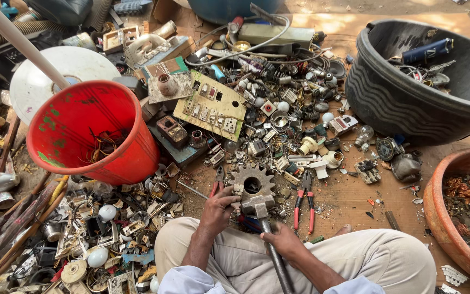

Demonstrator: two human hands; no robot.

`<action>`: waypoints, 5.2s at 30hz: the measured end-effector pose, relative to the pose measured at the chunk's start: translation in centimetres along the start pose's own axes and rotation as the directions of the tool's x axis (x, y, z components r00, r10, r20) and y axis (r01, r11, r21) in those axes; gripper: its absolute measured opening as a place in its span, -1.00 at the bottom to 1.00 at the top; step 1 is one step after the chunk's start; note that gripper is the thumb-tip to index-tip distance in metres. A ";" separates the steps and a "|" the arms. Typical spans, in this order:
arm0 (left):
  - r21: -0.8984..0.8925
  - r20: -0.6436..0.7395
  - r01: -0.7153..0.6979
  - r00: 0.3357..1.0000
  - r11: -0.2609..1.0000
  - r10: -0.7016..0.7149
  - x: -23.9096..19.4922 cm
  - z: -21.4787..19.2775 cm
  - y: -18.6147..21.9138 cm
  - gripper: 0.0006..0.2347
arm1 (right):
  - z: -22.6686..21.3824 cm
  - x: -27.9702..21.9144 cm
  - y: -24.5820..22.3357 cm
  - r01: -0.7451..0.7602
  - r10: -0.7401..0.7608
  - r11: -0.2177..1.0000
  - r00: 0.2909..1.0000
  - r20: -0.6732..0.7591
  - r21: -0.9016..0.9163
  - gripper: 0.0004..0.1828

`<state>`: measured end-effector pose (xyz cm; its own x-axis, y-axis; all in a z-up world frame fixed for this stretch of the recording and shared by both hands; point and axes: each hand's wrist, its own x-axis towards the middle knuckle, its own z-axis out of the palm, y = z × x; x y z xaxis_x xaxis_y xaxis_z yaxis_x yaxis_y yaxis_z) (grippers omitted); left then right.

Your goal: The person sits cross-legged on the ground and uses a hammer to strike a metal gear-like object, attempting to break it apart or remove a component. The person repeatedly hits the object and occasionally uses pliers to manipulate the pieces.

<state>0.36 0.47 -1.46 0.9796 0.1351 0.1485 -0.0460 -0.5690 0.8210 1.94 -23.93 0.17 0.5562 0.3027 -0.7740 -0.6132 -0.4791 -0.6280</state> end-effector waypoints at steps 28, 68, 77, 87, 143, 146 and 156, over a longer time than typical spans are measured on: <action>0.063 0.045 -0.012 0.999 0.998 0.009 1.5 -1.0 0.3 -0.86 | 0.1 -13.2 -5.7 0.609 -0.825 0.459 0.562 -0.056 -0.647 -0.37; -0.654 0.008 0.308 0.916 0.691 -0.402 3.5 1.4 -1.1 -0.80 | -3.0 -2.1 0.7 0.056 -0.010 0.951 0.988 -0.153 0.303 -0.82; 0.033 0.152 0.353 0.923 0.935 -0.354 6.3 3.4 1.3 -0.56 | -2.1 0.9 4.4 -0.075 0.103 0.978 0.985 -0.136 0.196 -0.80; -0.135 0.135 0.555 0.831 0.821 -0.540 6.6 2.5 3.5 -0.51 | -1.5 -1.9 0.2 -0.032 -0.101 0.713 0.984 -0.148 -0.700 -0.60; -0.734 -0.080 0.270 0.877 0.624 -0.473 4.5 0.4 2.3 -0.78 | 0.7 6.5 -5.5 0.519 -0.711 0.587 0.697 -0.090 -0.621 -0.39; -0.550 -0.056 0.543 0.734 0.634 -0.677 4.9 -0.8 1.2 -0.90 | 2.0 6.0 -6.6 0.404 -0.701 0.458 0.712 -0.042 -0.792 -0.27; -0.400 0.201 0.710 0.685 0.579 -0.701 5.1 1.8 -1.5 -0.84 | 2.1 7.0 -5.6 0.665 -0.898 0.380 0.431 -0.086 -0.643 -0.53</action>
<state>5.80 0.57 -2.95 0.7422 0.3278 -0.5845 0.5910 0.0912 0.8015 8.07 -17.36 -1.93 0.8385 0.4903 0.2377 0.4974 -0.5107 -0.7013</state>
